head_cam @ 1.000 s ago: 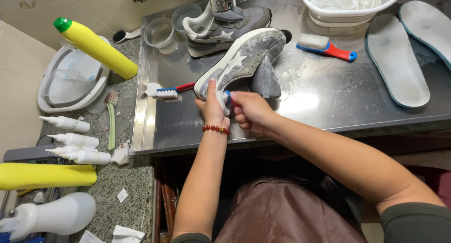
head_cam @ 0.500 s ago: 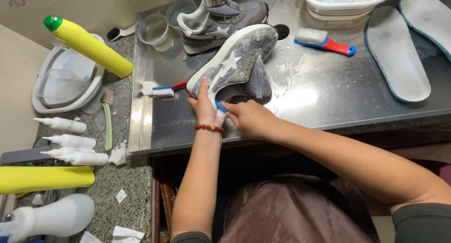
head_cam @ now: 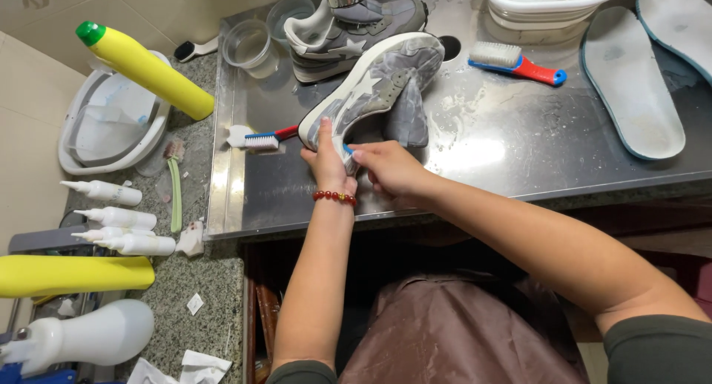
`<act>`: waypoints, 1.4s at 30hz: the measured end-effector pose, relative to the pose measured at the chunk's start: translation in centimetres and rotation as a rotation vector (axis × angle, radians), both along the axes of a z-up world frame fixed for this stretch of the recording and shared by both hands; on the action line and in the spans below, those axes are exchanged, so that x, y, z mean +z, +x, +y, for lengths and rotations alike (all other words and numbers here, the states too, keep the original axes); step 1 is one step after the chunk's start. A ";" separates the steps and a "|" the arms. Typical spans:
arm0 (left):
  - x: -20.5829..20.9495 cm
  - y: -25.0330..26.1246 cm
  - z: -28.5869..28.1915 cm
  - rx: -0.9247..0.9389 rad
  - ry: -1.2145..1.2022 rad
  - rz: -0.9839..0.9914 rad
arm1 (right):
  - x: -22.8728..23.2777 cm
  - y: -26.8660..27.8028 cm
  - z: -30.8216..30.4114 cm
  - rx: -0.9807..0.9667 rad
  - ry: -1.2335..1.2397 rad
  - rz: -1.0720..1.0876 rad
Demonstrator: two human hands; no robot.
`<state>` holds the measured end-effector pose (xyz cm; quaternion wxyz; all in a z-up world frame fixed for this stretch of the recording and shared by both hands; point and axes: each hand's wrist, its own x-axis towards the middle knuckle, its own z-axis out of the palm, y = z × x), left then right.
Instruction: Scrubbing and washing sneakers at a sink using brushes and cleaning solution.
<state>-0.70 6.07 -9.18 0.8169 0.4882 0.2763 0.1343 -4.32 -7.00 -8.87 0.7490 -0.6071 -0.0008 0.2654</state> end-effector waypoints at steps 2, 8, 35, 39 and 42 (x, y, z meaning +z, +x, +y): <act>-0.3 0.3 -0.5 0.015 0.016 -0.024 | -0.9 2.2 -0.2 -0.077 0.236 0.176; 0.8 -0.4 -1.1 0.020 0.053 -0.067 | 4.0 -1.2 0.3 -0.188 0.241 0.296; 0.6 -1.4 0.1 -0.072 0.033 0.046 | 10.4 -0.3 -14.3 0.331 -1.137 -0.849; 1.4 -2.0 1.0 -0.108 0.523 0.037 | 11.1 4.6 -25.0 -0.133 -1.098 -0.797; 5.5 -4.7 0.3 -0.211 1.086 0.087 | 10.5 10.3 -29.0 -0.329 -1.385 -0.805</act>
